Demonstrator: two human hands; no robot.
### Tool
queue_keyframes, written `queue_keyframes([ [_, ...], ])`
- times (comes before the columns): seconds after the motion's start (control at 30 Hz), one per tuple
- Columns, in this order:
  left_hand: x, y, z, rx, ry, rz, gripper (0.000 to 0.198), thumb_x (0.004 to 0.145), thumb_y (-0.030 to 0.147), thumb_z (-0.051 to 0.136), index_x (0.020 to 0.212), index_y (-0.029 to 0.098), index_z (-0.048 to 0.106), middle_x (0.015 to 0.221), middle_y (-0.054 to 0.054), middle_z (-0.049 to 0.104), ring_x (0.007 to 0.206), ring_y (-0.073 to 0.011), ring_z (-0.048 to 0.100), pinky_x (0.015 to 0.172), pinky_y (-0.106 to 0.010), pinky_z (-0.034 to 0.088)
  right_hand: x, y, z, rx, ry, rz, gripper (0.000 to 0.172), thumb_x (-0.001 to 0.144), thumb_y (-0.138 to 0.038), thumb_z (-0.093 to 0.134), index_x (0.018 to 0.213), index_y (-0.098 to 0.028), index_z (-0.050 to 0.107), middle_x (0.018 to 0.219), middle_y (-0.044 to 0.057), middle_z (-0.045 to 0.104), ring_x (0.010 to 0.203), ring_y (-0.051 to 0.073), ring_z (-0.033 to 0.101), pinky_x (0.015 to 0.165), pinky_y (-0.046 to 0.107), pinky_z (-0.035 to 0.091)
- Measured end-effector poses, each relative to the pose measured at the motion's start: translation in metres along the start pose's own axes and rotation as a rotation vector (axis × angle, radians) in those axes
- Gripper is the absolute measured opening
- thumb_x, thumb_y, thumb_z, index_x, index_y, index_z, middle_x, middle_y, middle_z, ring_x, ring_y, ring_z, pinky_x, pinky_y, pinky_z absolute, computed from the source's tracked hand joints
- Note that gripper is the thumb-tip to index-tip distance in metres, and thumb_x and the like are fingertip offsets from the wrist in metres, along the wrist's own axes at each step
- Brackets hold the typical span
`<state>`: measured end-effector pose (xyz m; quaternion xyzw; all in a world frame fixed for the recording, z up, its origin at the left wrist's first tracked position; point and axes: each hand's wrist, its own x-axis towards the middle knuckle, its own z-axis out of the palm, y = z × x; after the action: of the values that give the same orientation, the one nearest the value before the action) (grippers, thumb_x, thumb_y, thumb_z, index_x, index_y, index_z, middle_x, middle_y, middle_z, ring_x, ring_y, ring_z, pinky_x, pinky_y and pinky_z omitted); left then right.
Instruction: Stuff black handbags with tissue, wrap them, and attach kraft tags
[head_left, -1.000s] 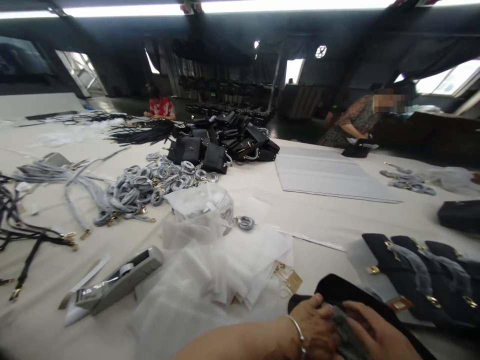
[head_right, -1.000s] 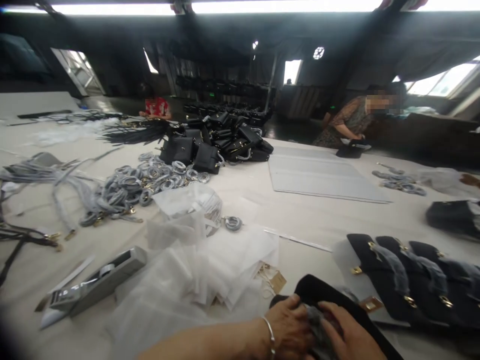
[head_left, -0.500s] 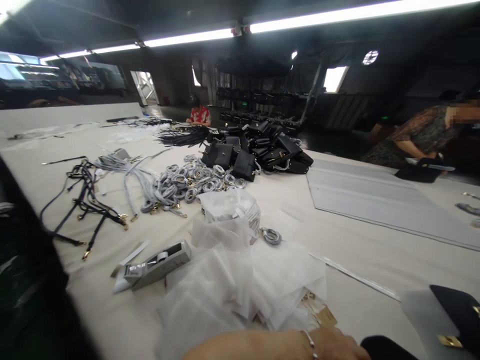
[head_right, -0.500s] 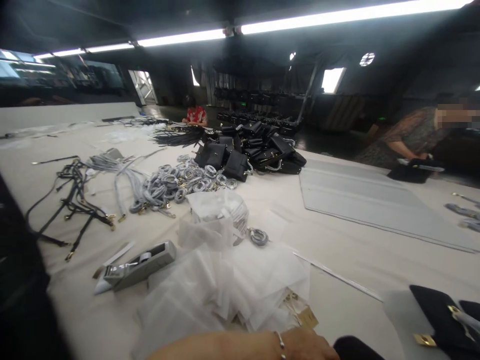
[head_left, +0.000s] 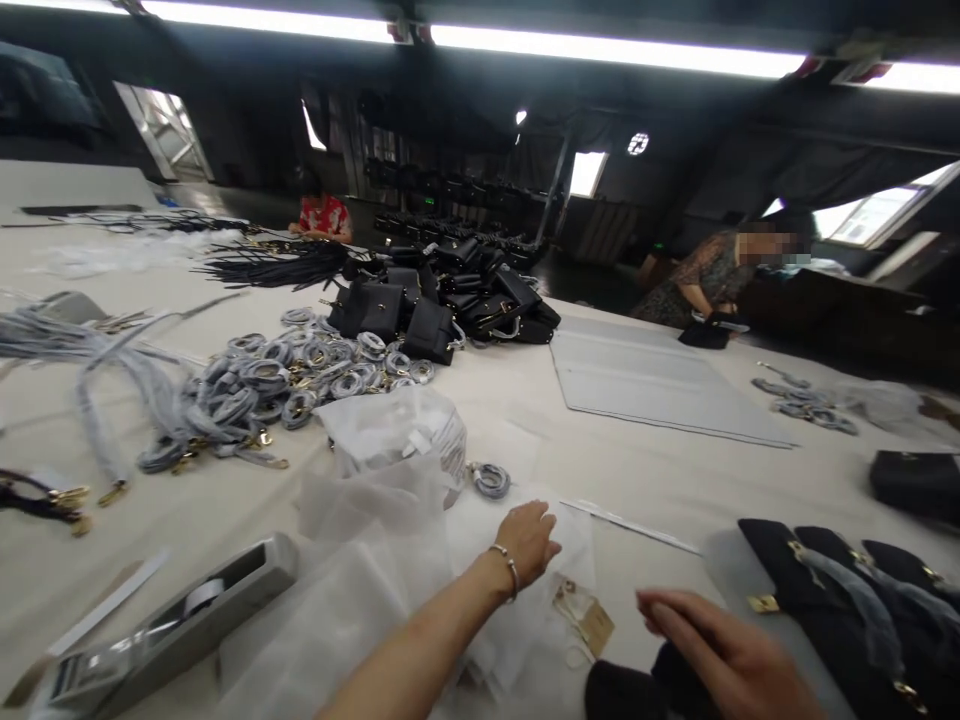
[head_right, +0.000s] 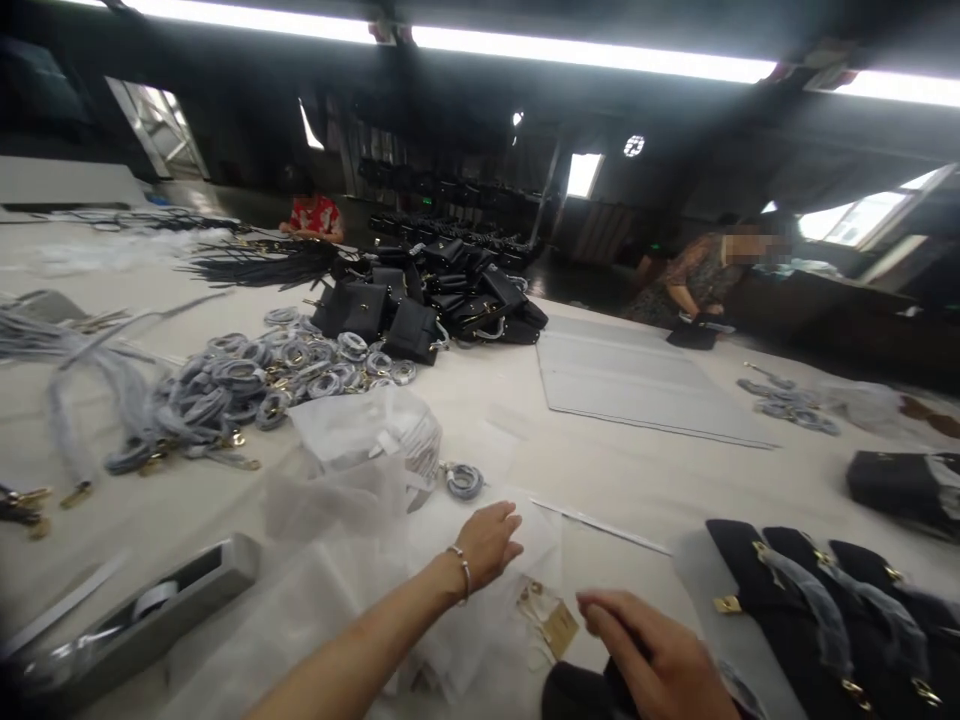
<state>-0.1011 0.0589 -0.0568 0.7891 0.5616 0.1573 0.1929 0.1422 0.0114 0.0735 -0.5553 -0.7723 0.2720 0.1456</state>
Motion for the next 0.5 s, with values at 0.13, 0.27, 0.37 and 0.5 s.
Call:
queue_keyframes([
  [0.13,0.017,-0.012,0.061,0.086,-0.078,-0.046,0.076,0.093,0.058,0.044,0.146,0.005,0.032,0.155,-0.019,0.027,0.145,-0.0293,0.022,0.119,-0.049,0.023,0.092,-0.003,-0.002,-0.065,-0.017,-0.058,0.048,0.091,-0.052,0.041,0.119,-0.025,0.068,0.124,0.004,0.066,0.119,0.025,0.059,0.107,0.039,0.045],
  [0.27,0.013,-0.027,0.108,0.252,-0.02,0.001,0.077,0.095,0.055,0.038,0.149,0.002,0.024,0.155,-0.02,0.024,0.146,-0.0299,0.017,0.12,-0.051,0.02,0.192,0.05,-0.006,-0.269,0.014,0.043,0.052,0.092,-0.041,0.038,0.135,-0.016,0.054,0.143,0.008,0.049,0.135,0.023,0.043,0.116,0.041,0.031],
  [0.37,0.008,-0.028,0.12,0.328,0.057,0.007,0.076,0.094,0.049,0.04,0.151,0.004,0.018,0.157,-0.019,0.021,0.147,-0.0301,0.016,0.119,-0.052,0.021,0.264,0.094,-0.012,-0.36,0.088,0.156,0.056,0.091,-0.035,0.039,0.139,-0.007,0.047,0.148,0.016,0.041,0.14,0.027,0.034,0.117,0.044,0.026],
  [0.5,0.004,-0.025,0.11,0.417,0.151,0.047,0.073,0.093,0.049,0.038,0.15,0.005,0.023,0.155,-0.017,0.028,0.145,-0.0293,0.023,0.116,-0.048,0.026,0.355,0.137,-0.013,-0.35,0.197,0.235,0.062,0.094,-0.035,0.036,0.142,0.004,0.034,0.152,0.027,0.029,0.144,0.035,0.024,0.116,0.052,0.022],
])
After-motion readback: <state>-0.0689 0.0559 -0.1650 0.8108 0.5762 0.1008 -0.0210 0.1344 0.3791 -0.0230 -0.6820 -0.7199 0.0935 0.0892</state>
